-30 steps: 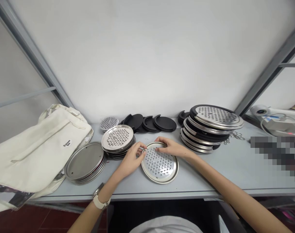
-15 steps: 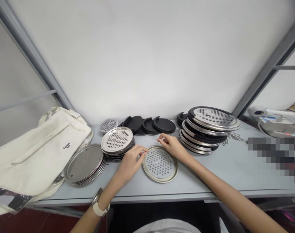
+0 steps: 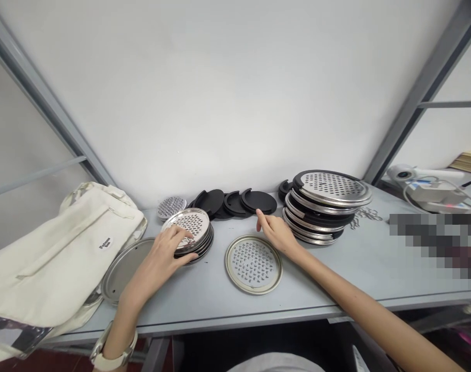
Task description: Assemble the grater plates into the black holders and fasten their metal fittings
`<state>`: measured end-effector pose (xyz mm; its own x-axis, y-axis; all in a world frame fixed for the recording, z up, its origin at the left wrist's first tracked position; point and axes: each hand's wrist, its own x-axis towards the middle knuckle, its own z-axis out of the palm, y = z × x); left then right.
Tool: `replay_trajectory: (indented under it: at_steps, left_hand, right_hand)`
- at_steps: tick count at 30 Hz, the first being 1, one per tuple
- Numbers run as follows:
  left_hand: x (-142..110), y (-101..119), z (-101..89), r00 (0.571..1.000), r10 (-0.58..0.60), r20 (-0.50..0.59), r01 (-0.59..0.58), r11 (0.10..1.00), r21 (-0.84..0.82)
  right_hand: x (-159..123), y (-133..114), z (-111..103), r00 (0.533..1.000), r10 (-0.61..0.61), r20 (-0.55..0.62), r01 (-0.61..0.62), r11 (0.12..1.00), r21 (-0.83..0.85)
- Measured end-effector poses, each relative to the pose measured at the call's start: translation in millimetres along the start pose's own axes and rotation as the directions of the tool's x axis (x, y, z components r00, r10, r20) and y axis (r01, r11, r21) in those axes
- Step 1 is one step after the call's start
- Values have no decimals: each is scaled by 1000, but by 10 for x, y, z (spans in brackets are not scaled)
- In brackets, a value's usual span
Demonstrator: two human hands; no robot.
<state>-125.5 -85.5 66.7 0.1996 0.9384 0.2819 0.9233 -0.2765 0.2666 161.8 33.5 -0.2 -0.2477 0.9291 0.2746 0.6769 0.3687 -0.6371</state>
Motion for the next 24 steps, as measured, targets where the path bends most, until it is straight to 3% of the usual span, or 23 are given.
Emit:
replay_trajectory:
  at_steps: [14, 24]
  left_hand:
    - [-1, -62, 0, 994, 46, 100, -43, 998, -37]
    - [-23, -49, -59, 998, 58, 7, -59, 997, 49]
  right_hand:
    - [14, 29, 30, 1000, -28, -7, 27, 998, -49]
    - [-7, 4, 34, 997, -78, 5, 78, 994, -78]
